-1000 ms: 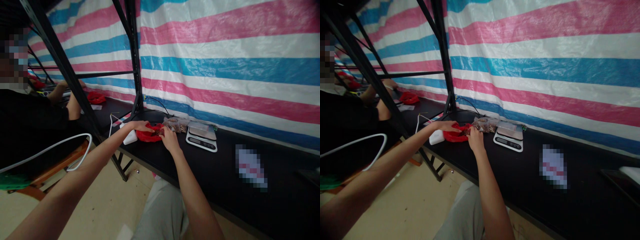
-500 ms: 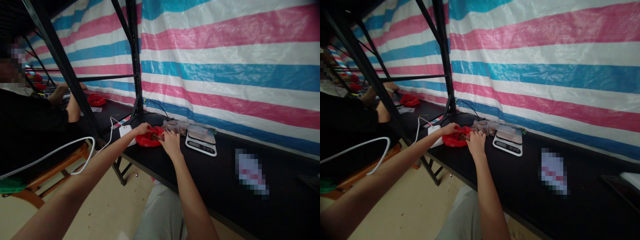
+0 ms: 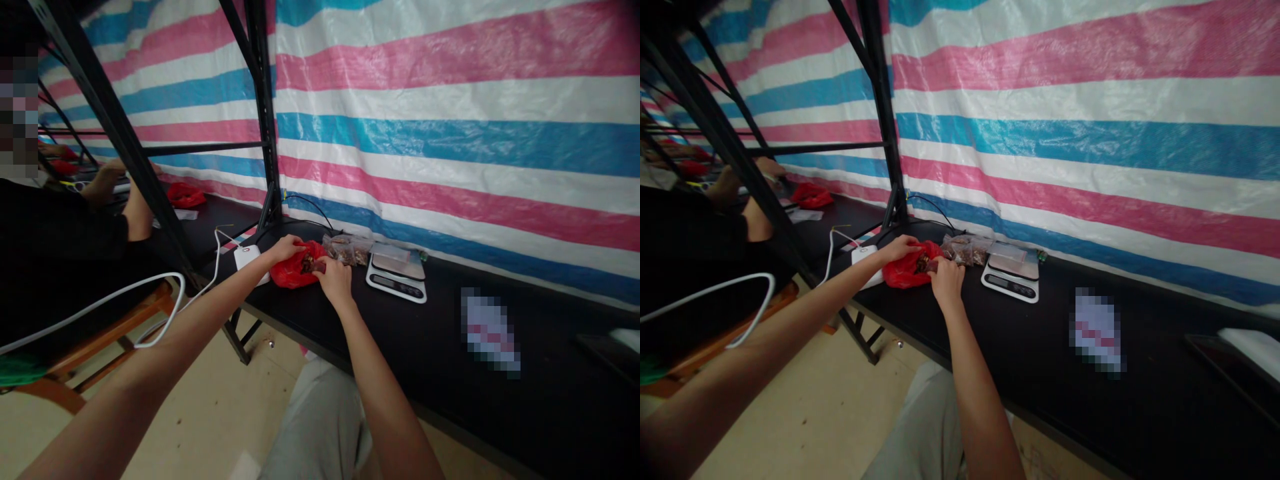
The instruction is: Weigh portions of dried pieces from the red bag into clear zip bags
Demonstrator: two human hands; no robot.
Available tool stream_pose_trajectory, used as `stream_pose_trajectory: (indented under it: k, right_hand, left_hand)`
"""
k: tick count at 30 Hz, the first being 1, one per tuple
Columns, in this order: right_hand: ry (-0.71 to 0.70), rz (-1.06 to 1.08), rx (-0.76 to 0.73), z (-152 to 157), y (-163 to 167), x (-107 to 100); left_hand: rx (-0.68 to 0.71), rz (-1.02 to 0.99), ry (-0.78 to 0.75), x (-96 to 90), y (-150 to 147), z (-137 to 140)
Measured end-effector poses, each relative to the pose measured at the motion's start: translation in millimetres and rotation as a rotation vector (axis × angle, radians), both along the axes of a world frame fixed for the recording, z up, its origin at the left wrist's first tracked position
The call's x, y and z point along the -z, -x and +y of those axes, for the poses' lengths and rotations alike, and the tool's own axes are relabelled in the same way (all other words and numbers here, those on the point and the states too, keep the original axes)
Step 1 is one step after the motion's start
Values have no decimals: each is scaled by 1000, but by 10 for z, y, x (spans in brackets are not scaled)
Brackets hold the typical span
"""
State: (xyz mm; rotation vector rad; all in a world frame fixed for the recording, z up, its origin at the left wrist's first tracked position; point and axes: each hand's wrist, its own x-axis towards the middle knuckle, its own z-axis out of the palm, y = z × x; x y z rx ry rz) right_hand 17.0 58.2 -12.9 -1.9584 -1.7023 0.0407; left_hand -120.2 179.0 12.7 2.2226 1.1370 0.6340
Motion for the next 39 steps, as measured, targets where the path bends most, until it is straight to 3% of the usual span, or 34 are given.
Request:
stream_pose_trajectory:
  k: [7,12,16,21,25,31,35,39]
  right_hand:
    - [56,282,2,106,-71,75]
    - [54,348,-32,131,-83,105]
    - [58,354,-54,121,-80,103]
    - [44,238,-53,70,-69,56]
    - [45,174,-37,54,-61,38]
    - [66,260,-72,88,-64,67]
    - [63,379,-88,112,-80,95]
    - [36,498,-110,141,-89,122]
  left_hand:
    - [-39,-205,137,-12,-60,-9]
    - [-57,-212,206,20,-64,-5]
    - [-95,-195,225,36,-41,-10]
    - [-137,-339,303,-27,-46,-80]
    - [-150,-451,443,-73,-71,-175]
    - [-92,-497,587,-45,-143,-257]
    - [-106,-469,469,-17,-99,-167]
    - [-121,-167,96,3,89,-16]
